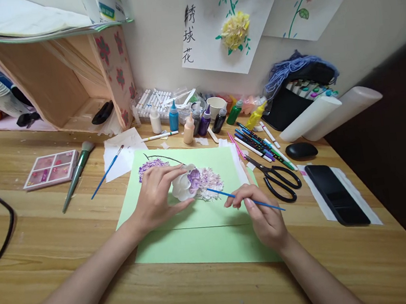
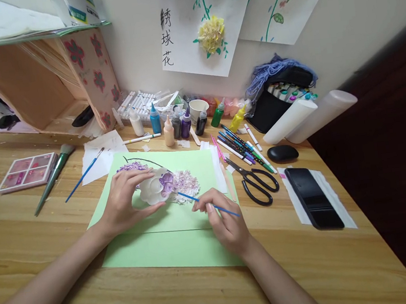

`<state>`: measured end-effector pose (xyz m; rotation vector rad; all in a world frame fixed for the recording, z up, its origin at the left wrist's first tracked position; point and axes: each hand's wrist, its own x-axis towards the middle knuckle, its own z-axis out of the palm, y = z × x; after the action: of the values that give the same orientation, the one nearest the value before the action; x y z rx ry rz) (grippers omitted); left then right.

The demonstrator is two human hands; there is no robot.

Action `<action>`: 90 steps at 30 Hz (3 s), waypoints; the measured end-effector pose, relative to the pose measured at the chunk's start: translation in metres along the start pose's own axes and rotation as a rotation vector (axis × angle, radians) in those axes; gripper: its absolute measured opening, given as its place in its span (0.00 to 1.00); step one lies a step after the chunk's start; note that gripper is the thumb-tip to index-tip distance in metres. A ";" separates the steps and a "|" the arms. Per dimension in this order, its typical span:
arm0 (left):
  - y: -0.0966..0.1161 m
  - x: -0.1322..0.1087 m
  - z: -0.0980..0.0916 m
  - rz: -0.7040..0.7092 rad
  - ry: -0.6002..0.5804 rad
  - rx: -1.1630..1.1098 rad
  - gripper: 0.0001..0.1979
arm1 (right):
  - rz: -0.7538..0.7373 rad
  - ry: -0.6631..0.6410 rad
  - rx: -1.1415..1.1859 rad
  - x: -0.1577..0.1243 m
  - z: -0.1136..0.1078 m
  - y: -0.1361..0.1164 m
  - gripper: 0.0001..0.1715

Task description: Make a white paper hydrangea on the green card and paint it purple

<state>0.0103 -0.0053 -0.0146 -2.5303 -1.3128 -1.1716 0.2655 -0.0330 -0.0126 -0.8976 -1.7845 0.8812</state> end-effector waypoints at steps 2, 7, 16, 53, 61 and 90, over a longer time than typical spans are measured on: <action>0.001 0.000 0.000 0.040 0.000 0.027 0.27 | -0.011 -0.004 0.000 0.000 0.000 0.000 0.12; 0.002 0.000 0.000 0.073 -0.007 0.049 0.27 | 0.003 0.040 0.013 0.000 -0.002 0.000 0.12; -0.003 0.002 -0.003 -0.086 0.032 0.002 0.32 | 0.130 0.223 -0.028 0.010 -0.012 0.020 0.14; 0.004 -0.003 0.002 -0.130 -0.082 -0.069 0.33 | -0.002 0.038 0.061 0.004 -0.002 0.000 0.21; 0.004 -0.004 0.004 -0.123 -0.082 -0.060 0.33 | 0.020 0.041 0.064 0.005 0.000 -0.001 0.21; -0.003 0.002 0.000 -0.147 0.007 0.021 0.31 | 0.129 0.318 0.064 0.011 -0.030 0.021 0.30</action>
<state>0.0086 -0.0022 -0.0144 -2.4488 -1.5243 -1.1830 0.2936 -0.0080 -0.0164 -1.0574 -1.4313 0.8204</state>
